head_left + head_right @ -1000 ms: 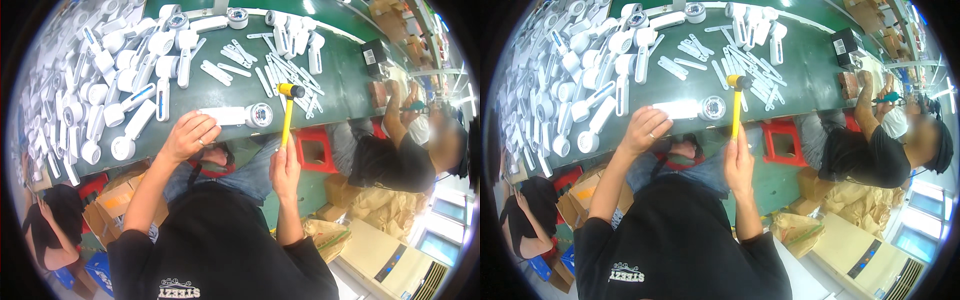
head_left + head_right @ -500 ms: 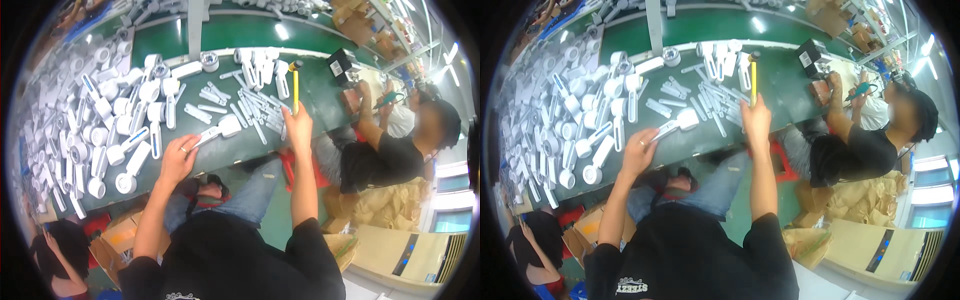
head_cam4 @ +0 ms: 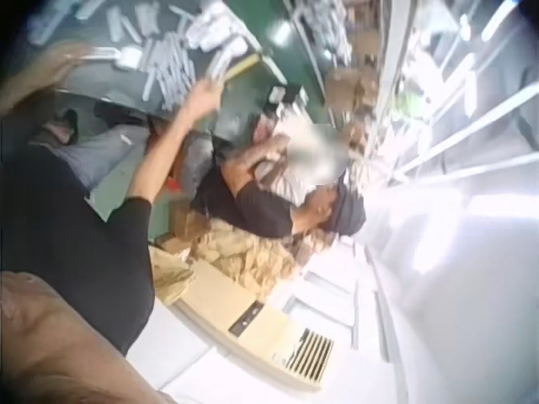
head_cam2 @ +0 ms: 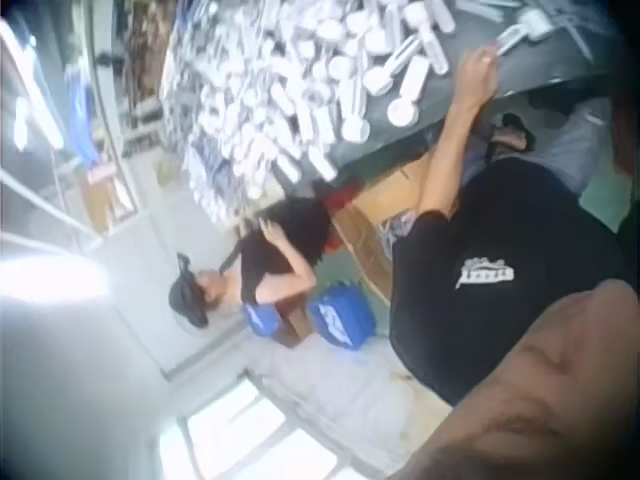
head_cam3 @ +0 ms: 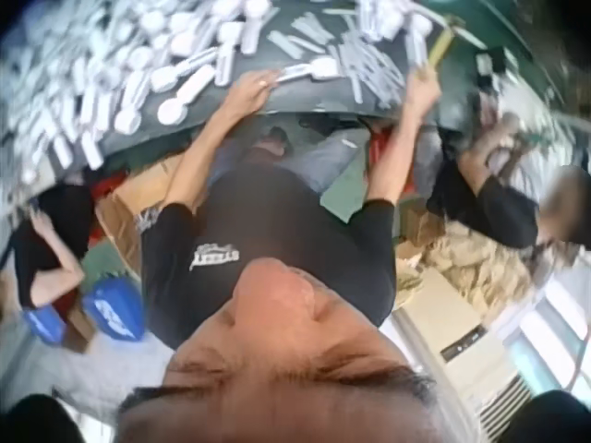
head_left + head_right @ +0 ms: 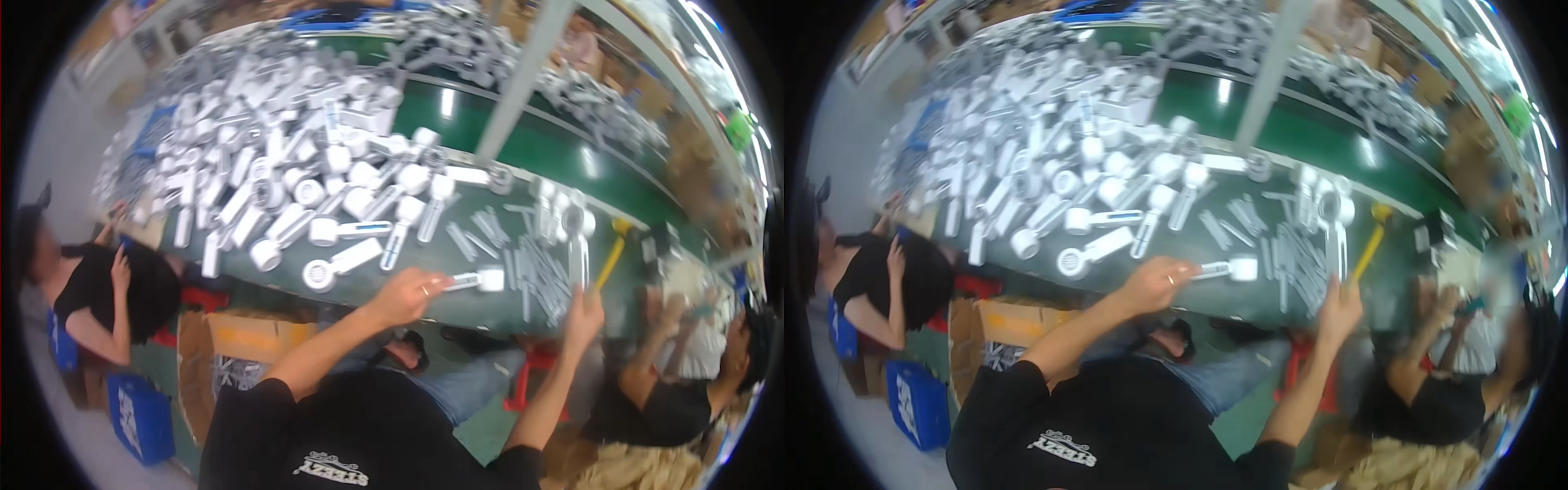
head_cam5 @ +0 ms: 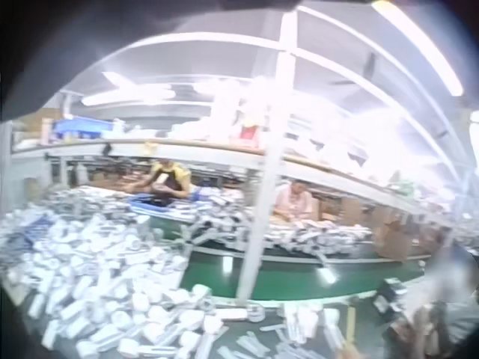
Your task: The worker uses a small hammer to tap and secure plastic components of portable fans on an assembly line.
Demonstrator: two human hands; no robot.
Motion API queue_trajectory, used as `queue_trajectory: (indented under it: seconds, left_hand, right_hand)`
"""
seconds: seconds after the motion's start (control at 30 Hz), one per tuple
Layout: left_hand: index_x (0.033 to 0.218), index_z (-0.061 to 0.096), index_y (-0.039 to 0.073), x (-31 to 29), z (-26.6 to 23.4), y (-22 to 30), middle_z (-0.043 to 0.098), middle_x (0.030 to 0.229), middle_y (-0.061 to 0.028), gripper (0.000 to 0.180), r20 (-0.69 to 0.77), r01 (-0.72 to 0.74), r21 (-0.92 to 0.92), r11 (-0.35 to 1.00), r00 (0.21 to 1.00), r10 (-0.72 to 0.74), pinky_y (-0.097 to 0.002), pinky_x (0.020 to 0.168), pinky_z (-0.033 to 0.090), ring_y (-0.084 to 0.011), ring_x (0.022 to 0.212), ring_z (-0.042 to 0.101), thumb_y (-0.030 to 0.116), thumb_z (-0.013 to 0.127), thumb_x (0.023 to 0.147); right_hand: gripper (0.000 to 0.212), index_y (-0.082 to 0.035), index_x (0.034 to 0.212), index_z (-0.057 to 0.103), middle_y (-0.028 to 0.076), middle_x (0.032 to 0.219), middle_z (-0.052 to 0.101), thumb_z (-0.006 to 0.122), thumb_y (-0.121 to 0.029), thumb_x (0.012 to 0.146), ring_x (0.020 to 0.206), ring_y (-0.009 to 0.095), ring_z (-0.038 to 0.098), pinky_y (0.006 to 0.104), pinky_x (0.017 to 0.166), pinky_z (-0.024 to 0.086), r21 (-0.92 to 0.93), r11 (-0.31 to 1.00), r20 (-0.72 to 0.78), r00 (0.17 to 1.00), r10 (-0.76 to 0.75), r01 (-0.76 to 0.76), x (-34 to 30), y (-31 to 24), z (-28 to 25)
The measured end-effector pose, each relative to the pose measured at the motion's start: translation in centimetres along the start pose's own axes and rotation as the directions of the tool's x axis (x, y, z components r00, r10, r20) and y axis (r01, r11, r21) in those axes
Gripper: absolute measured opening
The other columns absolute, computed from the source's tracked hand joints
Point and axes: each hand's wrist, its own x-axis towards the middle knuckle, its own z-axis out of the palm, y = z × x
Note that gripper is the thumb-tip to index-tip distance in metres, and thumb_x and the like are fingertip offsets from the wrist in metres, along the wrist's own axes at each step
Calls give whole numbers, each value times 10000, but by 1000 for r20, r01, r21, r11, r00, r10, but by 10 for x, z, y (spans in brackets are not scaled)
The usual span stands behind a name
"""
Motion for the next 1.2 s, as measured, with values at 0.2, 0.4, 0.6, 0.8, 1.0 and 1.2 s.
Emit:
queue_trajectory:
  seconds: [0.2,0.4,0.6,0.8,1.0,1.2]
  left_hand:
    - [1215,772,55,-60,-124,44,785,1157,-159,309,-320,227,260,939,937,-139,-404,791,592,-318,906,748,18,766,908]
    - [1393,728,90,-94,-262,-24,778,1032,-94,426,-771,822,6,569,366,-521,-281,790,527,-119,817,627,99,772,969]
    - [1384,734,88,-71,-414,-205,642,712,-18,491,-946,786,48,617,234,-224,-326,674,487,-122,678,557,308,813,952]
    - [1360,726,36,-48,-494,-363,728,824,-126,526,-951,872,155,464,259,-168,-394,740,528,-228,762,692,300,803,912]
    - [1468,608,-19,-99,-553,-439,756,1196,-245,586,-875,876,284,390,403,-268,-470,951,559,-394,1096,734,152,679,912]
    - [1199,765,46,-45,-449,-394,793,1087,-164,376,-843,847,253,467,430,-322,-428,928,569,-326,1019,755,364,734,1002]
  right_hand:
    - [380,60,1290,672,-22,649,571,749,-195,1018,441,69,491,259,402,362,255,901,465,861,204,-351,-81,-5,64]
    - [317,21,1286,678,5,687,608,730,-129,1011,442,75,520,259,398,402,192,918,684,719,128,-346,-103,-24,105]
    - [354,29,1311,671,17,700,615,740,-95,986,458,85,536,268,407,447,171,901,679,710,185,-398,-108,-13,111]
    - [334,44,1252,707,19,709,635,771,-76,948,469,89,559,273,404,455,133,911,636,738,224,-391,-113,-20,108]
    - [336,35,1237,715,13,713,650,800,-82,933,471,84,562,270,400,451,128,915,670,714,204,-382,-116,-5,115]
    - [362,-1,1234,726,59,732,667,780,-230,959,570,160,629,348,524,503,-49,949,677,689,260,-311,-127,26,93]
